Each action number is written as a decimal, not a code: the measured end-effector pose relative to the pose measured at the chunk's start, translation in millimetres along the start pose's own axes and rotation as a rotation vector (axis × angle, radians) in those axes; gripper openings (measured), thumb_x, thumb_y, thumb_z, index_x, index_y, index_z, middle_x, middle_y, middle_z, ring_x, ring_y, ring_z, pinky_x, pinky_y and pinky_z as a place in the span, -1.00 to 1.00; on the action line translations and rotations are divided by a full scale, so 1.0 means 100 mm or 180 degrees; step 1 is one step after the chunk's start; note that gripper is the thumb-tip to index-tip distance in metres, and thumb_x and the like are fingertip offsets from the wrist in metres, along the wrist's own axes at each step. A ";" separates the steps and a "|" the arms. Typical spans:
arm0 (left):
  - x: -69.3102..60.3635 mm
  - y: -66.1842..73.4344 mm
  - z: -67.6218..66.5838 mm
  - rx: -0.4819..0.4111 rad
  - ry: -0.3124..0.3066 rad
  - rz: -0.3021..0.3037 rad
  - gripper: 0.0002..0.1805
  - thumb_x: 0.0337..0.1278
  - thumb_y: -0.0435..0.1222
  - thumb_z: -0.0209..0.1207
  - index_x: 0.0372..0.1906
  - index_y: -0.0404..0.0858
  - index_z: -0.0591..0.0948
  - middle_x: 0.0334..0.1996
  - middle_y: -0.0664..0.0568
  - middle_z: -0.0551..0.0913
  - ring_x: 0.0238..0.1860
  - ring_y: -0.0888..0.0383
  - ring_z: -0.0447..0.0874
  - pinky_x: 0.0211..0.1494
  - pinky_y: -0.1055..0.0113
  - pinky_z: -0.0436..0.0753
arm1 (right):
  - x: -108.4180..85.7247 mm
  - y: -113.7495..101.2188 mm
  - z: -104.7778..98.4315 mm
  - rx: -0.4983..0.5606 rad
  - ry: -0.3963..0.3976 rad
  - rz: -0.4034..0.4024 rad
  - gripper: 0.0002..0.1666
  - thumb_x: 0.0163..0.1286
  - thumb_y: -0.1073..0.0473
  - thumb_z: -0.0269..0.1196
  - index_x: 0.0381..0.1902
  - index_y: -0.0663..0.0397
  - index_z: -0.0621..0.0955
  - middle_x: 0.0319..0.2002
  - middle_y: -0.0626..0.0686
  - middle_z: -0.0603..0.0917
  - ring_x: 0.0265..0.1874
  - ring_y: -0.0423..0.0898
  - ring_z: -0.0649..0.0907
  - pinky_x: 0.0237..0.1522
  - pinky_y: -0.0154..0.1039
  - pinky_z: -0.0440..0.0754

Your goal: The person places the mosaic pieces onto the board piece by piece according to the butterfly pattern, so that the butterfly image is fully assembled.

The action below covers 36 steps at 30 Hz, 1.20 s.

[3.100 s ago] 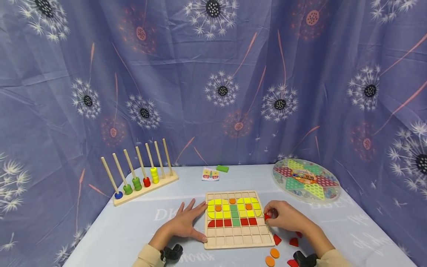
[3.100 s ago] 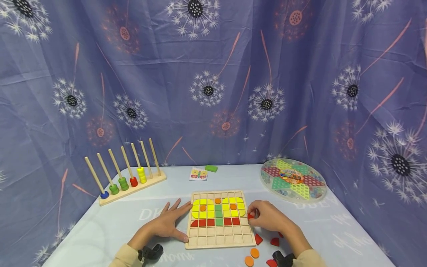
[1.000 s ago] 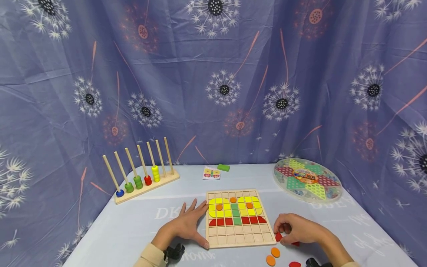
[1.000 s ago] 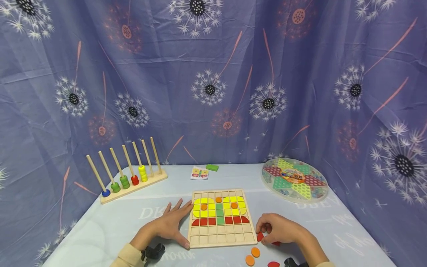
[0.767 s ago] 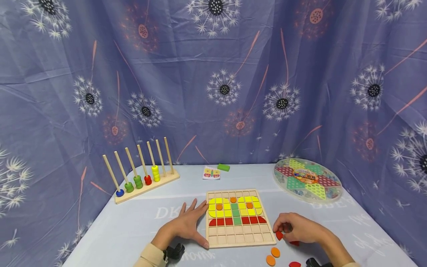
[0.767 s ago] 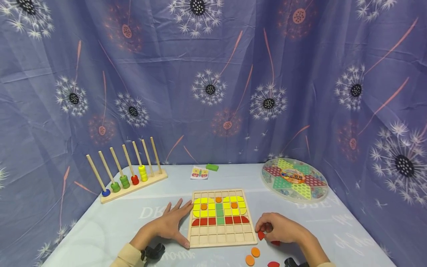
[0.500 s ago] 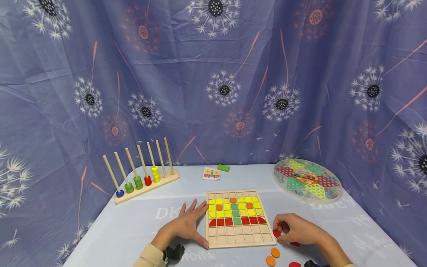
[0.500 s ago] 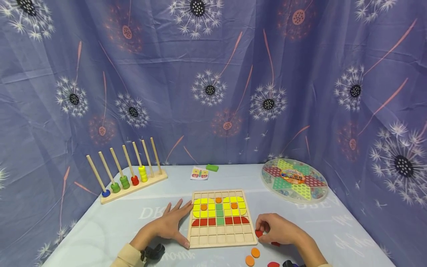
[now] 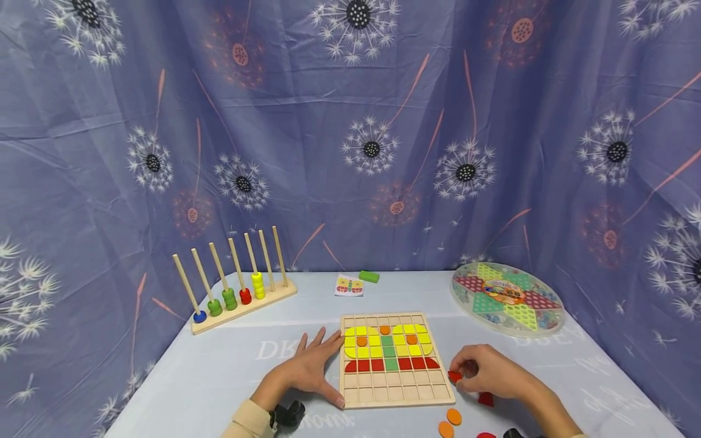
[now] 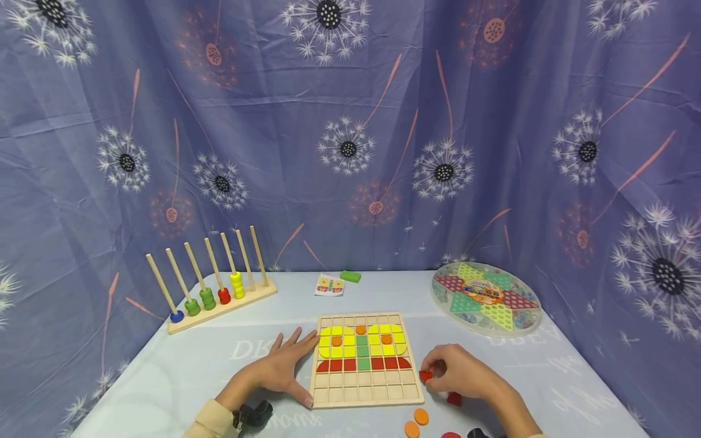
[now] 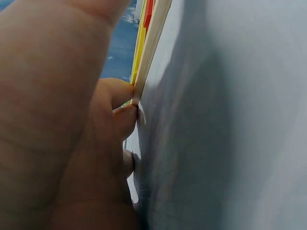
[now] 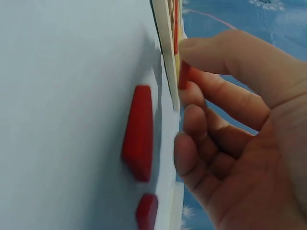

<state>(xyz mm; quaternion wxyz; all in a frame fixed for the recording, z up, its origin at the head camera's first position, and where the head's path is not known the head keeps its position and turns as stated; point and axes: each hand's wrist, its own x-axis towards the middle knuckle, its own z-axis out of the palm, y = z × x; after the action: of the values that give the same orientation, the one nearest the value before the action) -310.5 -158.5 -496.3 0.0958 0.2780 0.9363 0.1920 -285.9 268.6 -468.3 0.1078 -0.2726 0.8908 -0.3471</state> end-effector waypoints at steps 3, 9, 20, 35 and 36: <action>0.00 0.00 0.01 -0.0010 -0.0006 -0.0023 0.41 -0.60 0.49 0.32 0.53 -0.04 0.09 0.51 0.10 -0.02 0.49 -0.14 -0.30 0.35 -0.31 -0.35 | 0.05 -0.06 0.01 -0.0041 0.0045 -0.0119 -0.77 0.14 0.10 0.43 -0.21 -0.08 0.69 -0.37 -0.10 0.60 -0.45 -0.16 0.51 -0.47 -0.30 0.51; 0.01 -0.01 0.02 -0.0041 -0.0022 -0.0071 0.40 -0.61 0.49 0.32 0.52 0.00 0.10 0.51 0.13 -0.01 0.49 -0.12 -0.31 0.35 -0.30 -0.36 | 0.24 -0.23 0.11 -0.0071 -0.0034 -0.0227 -0.76 0.16 0.09 0.41 -0.18 -0.07 0.70 -0.34 -0.15 0.62 -0.44 -0.16 0.53 -0.44 -0.31 0.54; 0.02 -0.02 0.03 0.0004 0.0002 -0.0010 0.41 -0.61 0.51 0.30 0.53 -0.02 0.08 0.51 0.11 -0.02 0.49 -0.12 -0.30 0.35 -0.29 -0.36 | 0.66 -0.55 0.47 0.0268 -0.0322 -0.0675 -0.80 0.20 0.16 0.36 -0.17 -0.06 0.70 -0.42 -0.11 0.62 -0.52 -0.25 0.50 -0.46 -0.34 0.56; 0.00 0.01 -0.01 0.0004 0.0013 0.0026 0.38 -0.55 0.48 0.30 0.52 -0.06 0.10 0.51 0.07 0.00 0.48 -0.17 -0.28 0.33 -0.34 -0.33 | 1.09 -1.03 0.87 -0.0790 -0.0089 -0.0522 -0.79 0.06 0.06 0.43 -0.30 -0.15 0.70 -0.46 -0.28 0.56 -0.48 -0.32 0.48 -0.38 -0.41 0.49; 0.00 0.01 -0.01 0.0013 0.0016 0.0028 0.38 -0.54 0.48 0.30 0.52 -0.07 0.10 0.51 0.07 0.00 0.48 -0.17 -0.28 0.33 -0.34 -0.34 | 1.11 -1.06 0.89 -0.0790 -0.0096 -0.0552 -0.80 0.06 0.07 0.44 -0.30 -0.14 0.70 -0.47 -0.28 0.56 -0.49 -0.33 0.48 -0.39 -0.42 0.50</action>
<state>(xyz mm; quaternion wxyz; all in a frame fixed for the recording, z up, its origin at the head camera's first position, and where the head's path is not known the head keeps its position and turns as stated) -310.2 -158.1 -495.1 0.0921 0.2819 0.9357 0.1911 -300.6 92.1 -462.6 0.0562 -0.3648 0.8983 -0.2382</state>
